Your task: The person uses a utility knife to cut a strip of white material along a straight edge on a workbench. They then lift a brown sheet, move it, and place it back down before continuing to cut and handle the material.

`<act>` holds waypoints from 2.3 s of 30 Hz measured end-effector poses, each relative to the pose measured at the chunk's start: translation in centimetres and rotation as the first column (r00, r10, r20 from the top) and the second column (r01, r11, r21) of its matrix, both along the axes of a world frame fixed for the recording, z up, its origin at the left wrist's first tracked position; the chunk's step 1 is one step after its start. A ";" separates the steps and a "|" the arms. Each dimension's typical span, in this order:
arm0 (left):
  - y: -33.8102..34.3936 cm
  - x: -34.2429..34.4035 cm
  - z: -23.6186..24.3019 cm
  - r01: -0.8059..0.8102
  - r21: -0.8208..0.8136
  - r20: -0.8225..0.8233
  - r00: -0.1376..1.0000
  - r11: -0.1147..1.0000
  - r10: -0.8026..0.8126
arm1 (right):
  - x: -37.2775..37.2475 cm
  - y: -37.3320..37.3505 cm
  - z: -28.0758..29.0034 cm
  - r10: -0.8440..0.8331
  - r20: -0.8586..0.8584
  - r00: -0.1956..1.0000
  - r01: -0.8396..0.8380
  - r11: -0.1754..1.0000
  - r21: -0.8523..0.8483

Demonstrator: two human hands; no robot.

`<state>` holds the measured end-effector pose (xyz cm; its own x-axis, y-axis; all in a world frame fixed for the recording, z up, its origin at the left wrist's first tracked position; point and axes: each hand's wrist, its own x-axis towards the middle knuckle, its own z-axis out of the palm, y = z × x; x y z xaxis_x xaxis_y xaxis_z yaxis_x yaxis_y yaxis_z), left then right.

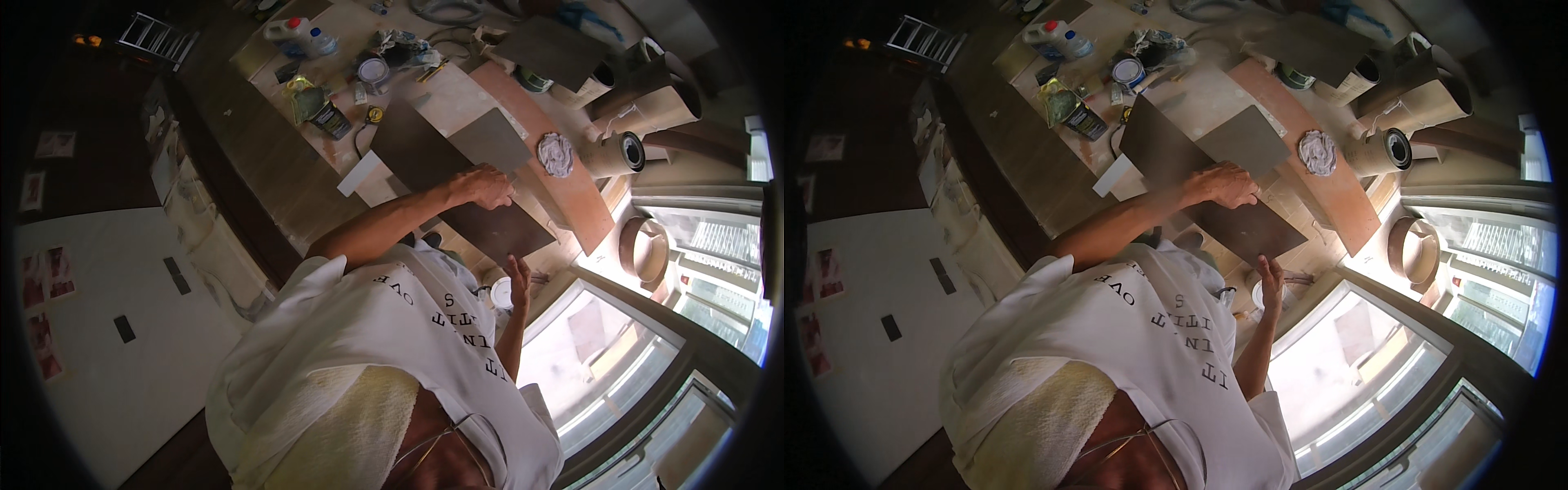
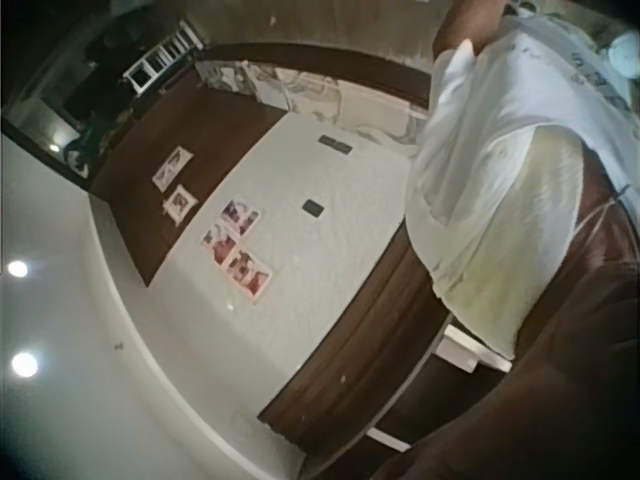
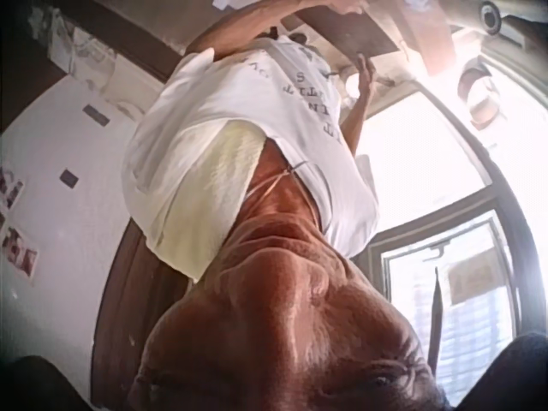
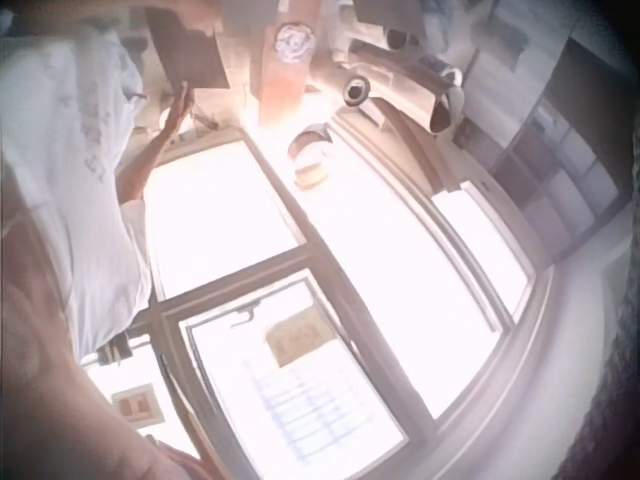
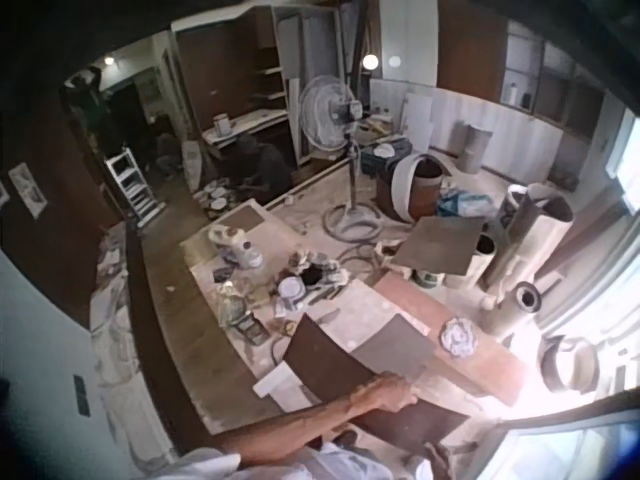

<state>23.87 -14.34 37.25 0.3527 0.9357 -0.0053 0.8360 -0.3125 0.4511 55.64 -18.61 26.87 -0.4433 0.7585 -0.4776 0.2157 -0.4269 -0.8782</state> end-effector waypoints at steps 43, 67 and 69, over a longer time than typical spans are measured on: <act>-20.7 -27.3 -27.6 -0.926 -0.317 0.242 0.129 0.204 0.962 | -17.7 -4.2 -18.9 -0.148 0.605 0.783 0.076 0.987 0.144; -21.7 -30.6 -26.0 -0.496 -0.820 0.369 -0.079 0.284 0.926 | -12.8 1.5 -24.7 -0.280 0.407 0.869 0.377 0.908 -0.181; -22.0 -29.6 -24.7 -0.492 -0.819 0.408 -0.137 0.295 0.903 | -12.5 2.2 -24.0 -0.233 0.406 0.884 0.325 0.929 -0.175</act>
<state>-5.75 -36.36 12.50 -0.5038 0.5963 -0.6250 -0.3489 0.5214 0.7787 43.12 -16.38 2.83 0.0157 0.6714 -0.7410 0.3477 -0.6985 -0.6255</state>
